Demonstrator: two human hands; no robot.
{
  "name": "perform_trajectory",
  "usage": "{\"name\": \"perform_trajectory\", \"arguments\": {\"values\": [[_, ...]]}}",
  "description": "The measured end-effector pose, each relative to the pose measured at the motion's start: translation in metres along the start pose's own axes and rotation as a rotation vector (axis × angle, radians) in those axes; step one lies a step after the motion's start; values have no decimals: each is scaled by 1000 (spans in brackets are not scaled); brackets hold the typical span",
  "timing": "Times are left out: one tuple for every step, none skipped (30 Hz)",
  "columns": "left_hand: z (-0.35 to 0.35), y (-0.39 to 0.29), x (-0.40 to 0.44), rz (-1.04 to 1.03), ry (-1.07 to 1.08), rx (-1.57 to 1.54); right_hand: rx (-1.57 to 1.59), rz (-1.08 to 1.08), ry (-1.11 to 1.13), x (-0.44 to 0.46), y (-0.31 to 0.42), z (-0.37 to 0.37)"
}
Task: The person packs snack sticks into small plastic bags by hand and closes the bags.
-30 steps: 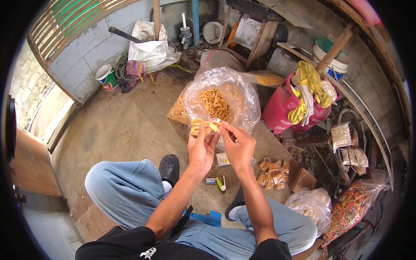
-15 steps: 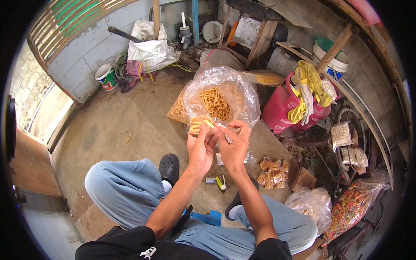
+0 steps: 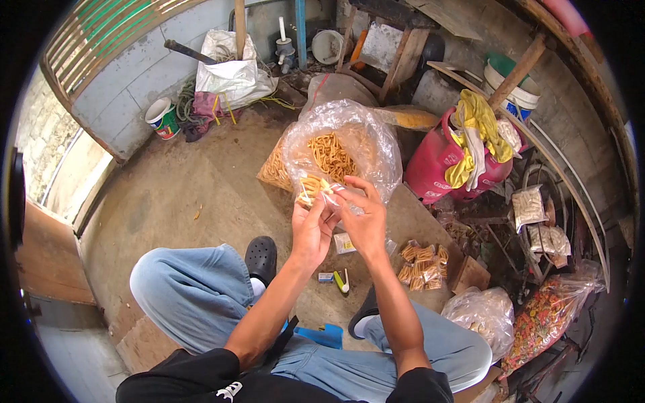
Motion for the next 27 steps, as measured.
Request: {"name": "perform_trajectory", "arguments": {"values": [[-1, 1, -1, 18, 14, 3, -1, -1, -1, 0, 1, 0], [-2, 1, -2, 20, 14, 3, 11, -31, -32, -1, -1, 3], [-2, 2, -3, 36, 9, -26, 23, -60, -63, -1, -2, 5], [-2, 4, -4, 53, 5, -55, 22, -61, -64, -1, -3, 4], [-1, 5, -4, 56, 4, -54, 45, -106, -79, -1, -7, 5], [-2, 5, -3, 55, 34, -24, 67, -150, -94, -2, -11, 6], [-3, 6, -2, 53, 64, 6, 66, -151, -96, -2, -13, 5], [-2, 7, -2, 55, 64, 6, 69, -126, -128, -3, -14, 7], [-2, 7, -1, 46, 70, 18, 73, -101, -160, -4, -13, 8], [-1, 7, -1, 37, 77, 30, 74, -102, -160, -4, -12, 8], [-1, 8, -1, 37, 76, 30, 49, -101, -148, -4, -9, 6], [-1, 7, -1, 22, 72, 35, 25, -99, -136, -3, -8, 5], [-1, 7, 0, 7, 67, 40, 25, -100, -137, -4, -8, 6], [-1, 7, 0, 8, 68, 40, -59, -5, -87, -3, -2, 3], [-2, 5, 1, -8, 72, 25, -143, 90, -36, -3, 5, -1], [-2, 3, 1, -23, 75, 11, -142, 90, -37, -3, 5, 0], [0, 2, 3, -23, 74, 12, -166, 164, 4, -4, 13, -3], [2, 0, 5, -24, 87, 10, -189, 239, 44, -4, 20, -6], [4, -2, 6, -24, 100, 7, -189, 239, 44, -4, 19, -7], [6, -4, 6, -22, 99, 8, -220, 244, 67, -5, 18, -11], [7, -5, 6, -5, 100, 4, -252, 249, 89, -6, 18, -14], [7, -5, 7, 11, 101, 1, -253, 248, 87, -7, 19, -15], [6, -6, 8, 14, 103, 2, -106, 140, 102, -6, 13, -16], [7, -6, 10, 19, 100, -17, 42, 31, 117, -6, 6, -17], [7, -6, 10, 24, 97, -37, 43, 30, 115, -6, 5, -17], [11, -4, 11, 27, 97, -36, -31, 85, 80, -7, 7, -15], [10, -4, 12, 15, 138, -43, -106, 140, 47, -8, 10, -13]]}}
Point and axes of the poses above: each hand's wrist, its own x-axis towards the middle knuckle, its own z-axis out of the back of the hand, y = z × x, the point moved 8 cm from there along x, towards the middle knuckle
